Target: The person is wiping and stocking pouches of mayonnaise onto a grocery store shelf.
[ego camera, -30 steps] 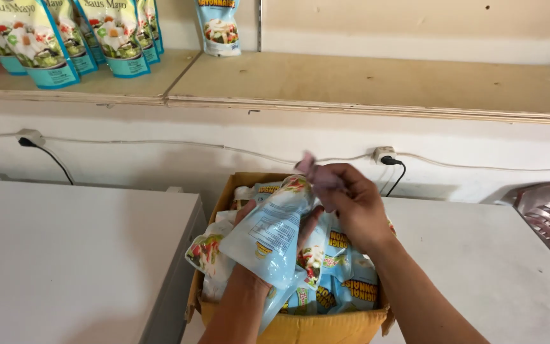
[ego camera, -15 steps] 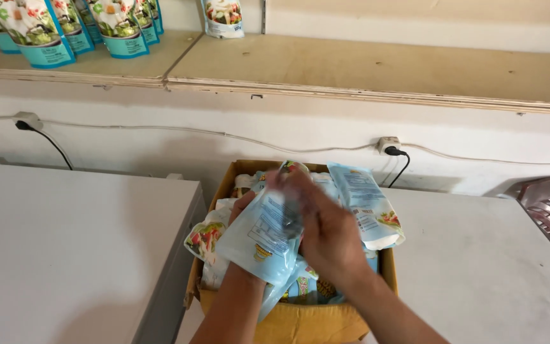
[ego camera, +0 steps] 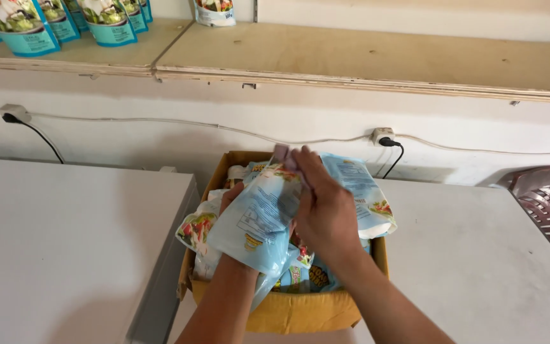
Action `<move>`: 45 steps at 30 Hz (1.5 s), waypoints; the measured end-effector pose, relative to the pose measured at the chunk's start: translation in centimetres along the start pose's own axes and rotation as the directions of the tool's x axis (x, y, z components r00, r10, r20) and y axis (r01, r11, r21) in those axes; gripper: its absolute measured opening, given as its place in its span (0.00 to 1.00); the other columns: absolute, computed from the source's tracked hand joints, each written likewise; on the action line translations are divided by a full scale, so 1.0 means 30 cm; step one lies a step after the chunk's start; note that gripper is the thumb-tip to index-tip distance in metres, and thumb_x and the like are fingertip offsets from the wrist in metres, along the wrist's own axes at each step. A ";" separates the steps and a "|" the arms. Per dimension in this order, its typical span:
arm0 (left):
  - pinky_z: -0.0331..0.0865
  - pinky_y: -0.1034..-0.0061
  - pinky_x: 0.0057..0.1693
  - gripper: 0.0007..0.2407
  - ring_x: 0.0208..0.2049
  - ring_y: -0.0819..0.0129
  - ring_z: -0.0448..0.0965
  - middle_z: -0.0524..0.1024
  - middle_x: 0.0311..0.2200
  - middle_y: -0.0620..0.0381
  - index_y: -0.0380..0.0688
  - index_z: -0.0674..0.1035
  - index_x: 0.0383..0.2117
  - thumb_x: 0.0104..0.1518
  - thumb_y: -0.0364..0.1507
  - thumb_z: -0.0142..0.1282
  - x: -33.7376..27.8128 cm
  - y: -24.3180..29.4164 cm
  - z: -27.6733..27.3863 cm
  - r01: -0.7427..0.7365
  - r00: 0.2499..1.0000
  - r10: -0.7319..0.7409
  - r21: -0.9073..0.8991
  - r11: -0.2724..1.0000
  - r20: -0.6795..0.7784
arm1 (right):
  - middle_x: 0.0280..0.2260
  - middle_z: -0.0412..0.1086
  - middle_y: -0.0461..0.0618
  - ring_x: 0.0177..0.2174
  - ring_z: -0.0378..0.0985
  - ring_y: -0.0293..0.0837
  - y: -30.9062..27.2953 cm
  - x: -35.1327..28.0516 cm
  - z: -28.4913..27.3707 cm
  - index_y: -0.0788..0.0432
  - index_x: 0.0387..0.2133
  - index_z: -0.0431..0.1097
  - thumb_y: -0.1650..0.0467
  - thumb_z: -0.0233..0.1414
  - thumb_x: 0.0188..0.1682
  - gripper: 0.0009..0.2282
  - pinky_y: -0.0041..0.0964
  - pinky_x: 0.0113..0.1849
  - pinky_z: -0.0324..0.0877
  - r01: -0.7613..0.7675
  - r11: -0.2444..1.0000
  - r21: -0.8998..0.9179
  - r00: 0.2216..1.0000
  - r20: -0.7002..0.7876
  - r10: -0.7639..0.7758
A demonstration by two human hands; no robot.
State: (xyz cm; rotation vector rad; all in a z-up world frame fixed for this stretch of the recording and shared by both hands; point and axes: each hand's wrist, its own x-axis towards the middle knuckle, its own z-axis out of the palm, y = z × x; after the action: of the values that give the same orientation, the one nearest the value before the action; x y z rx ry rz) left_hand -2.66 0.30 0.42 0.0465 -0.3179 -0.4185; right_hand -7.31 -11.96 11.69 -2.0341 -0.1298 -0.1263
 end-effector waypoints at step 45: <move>0.78 0.51 0.52 0.44 0.57 0.29 0.73 0.58 0.65 0.22 0.36 0.55 0.73 0.54 0.53 0.54 0.020 0.027 0.096 0.281 0.947 -0.274 -0.023 0.959 0.170 | 0.23 0.71 0.45 0.19 0.65 0.39 -0.032 0.248 -0.275 0.62 0.37 0.76 0.64 0.61 0.47 0.13 0.37 0.19 0.58 -0.199 0.977 -0.070 0.958 0.196 0.210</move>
State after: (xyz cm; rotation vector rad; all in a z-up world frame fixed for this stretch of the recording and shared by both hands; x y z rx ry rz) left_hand -2.74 0.87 3.43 0.0102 -0.4673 -0.7121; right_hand -0.37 -18.62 17.34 -2.0938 -0.0430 0.2110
